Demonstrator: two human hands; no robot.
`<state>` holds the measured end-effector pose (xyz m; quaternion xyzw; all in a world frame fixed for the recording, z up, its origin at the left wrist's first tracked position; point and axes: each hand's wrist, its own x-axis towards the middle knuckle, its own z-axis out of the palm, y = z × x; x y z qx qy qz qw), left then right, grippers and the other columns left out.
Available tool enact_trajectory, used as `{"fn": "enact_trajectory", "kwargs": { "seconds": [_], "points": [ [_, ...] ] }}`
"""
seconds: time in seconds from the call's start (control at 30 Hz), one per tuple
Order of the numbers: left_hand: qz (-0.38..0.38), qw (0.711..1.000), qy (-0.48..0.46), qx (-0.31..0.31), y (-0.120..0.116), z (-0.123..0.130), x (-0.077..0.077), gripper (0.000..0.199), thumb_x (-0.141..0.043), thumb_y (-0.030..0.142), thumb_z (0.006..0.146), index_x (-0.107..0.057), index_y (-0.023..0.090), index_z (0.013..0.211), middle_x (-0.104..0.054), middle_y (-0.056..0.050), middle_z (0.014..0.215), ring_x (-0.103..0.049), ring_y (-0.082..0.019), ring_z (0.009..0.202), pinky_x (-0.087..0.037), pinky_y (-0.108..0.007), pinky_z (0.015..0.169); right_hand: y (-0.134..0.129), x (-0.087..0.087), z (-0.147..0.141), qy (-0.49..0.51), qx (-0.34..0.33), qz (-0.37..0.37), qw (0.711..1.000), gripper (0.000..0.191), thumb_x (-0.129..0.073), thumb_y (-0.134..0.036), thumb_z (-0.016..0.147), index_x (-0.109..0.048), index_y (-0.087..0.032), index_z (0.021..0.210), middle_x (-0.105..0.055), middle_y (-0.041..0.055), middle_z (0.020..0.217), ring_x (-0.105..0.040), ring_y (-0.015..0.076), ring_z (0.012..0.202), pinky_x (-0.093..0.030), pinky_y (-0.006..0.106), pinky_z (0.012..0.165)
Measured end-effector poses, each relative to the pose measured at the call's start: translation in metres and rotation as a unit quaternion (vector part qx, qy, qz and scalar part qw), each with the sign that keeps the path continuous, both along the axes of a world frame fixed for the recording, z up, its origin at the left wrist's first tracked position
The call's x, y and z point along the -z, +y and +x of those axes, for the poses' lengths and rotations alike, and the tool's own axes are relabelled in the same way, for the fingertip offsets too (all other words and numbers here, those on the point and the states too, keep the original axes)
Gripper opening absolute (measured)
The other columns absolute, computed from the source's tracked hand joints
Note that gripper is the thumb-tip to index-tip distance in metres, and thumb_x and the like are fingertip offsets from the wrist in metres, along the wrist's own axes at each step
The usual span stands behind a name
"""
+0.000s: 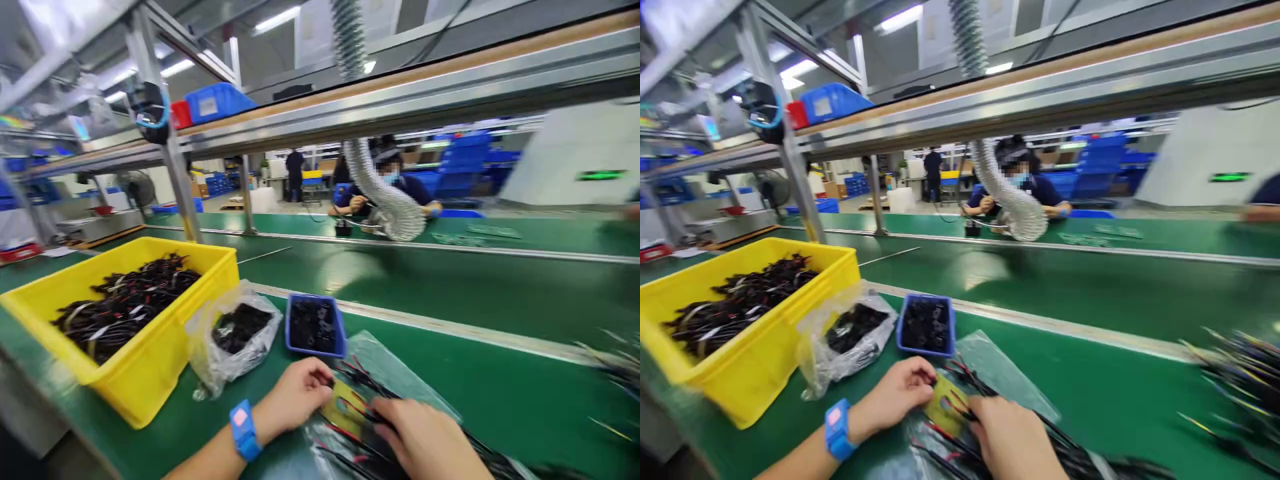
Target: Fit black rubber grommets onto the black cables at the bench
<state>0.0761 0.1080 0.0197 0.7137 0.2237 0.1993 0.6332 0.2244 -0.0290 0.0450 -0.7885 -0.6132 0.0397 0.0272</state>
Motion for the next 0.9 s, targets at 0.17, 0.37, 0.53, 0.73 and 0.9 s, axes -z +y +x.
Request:
{"fn": "enact_trajectory", "kwargs": {
  "seconds": [0.17, 0.37, 0.53, 0.73, 0.9],
  "points": [
    [-0.171, 0.985, -0.012, 0.033, -0.006, 0.007, 0.009, 0.034, -0.072, 0.033, 0.060, -0.050, 0.014, 0.078, -0.052, 0.003, 0.065, -0.052, -0.010, 0.058, -0.039, -0.022, 0.058, 0.005, -0.029, -0.014, 0.004, 0.049, -0.042, 0.998, 0.020, -0.049, -0.015, 0.080, -0.068, -0.022, 0.080, -0.070, 0.0066, 0.079, -0.065, 0.0242, 0.076, -0.037, 0.026, 0.058],
    [-0.214, 0.976, -0.020, 0.028, -0.012, 0.005, 0.005, 0.037, -0.075, 0.034, 0.061, -0.052, 0.013, 0.081, -0.056, 0.002, 0.064, -0.053, -0.009, 0.059, -0.039, -0.021, 0.058, -0.001, -0.027, -0.015, 0.003, 0.039, -0.021, 0.999, 0.018, -0.051, -0.014, 0.080, -0.068, -0.021, 0.078, -0.070, 0.0058, 0.075, -0.065, 0.0221, 0.072, -0.035, 0.025, 0.056],
    [-0.228, 0.973, -0.014, 0.022, -0.011, 0.004, -0.001, 0.037, -0.077, 0.031, 0.060, -0.054, 0.012, 0.082, -0.058, 0.001, 0.065, -0.053, -0.009, 0.060, -0.040, -0.021, 0.060, 0.001, -0.032, -0.016, 0.014, 0.048, -0.024, 0.998, 0.015, -0.055, -0.017, 0.079, -0.069, -0.020, 0.075, -0.070, 0.0070, 0.074, -0.066, 0.0239, 0.072, -0.036, 0.026, 0.055],
    [-0.166, 0.986, -0.004, 0.026, -0.008, 0.004, 0.001, 0.036, -0.076, 0.031, 0.061, -0.055, 0.011, 0.082, -0.057, 0.001, 0.066, -0.051, -0.009, 0.061, -0.040, -0.021, 0.061, 0.001, -0.033, -0.016, 0.012, 0.049, -0.018, 0.999, 0.015, -0.055, -0.018, 0.078, -0.069, -0.019, 0.074, -0.070, 0.0078, 0.074, -0.066, 0.0247, 0.071, -0.037, 0.026, 0.056],
    [-0.085, 0.996, 0.012, 0.014, -0.008, 0.005, 0.008, 0.027, -0.072, 0.025, 0.063, -0.057, 0.012, 0.082, -0.055, 0.002, 0.067, -0.049, -0.010, 0.062, -0.039, -0.020, 0.060, -0.001, -0.034, -0.017, 0.014, 0.040, -0.023, 0.999, 0.014, -0.056, -0.018, 0.078, -0.069, -0.020, 0.075, -0.070, 0.0075, 0.075, -0.066, 0.0233, 0.073, -0.037, 0.026, 0.056]
  ]
}}
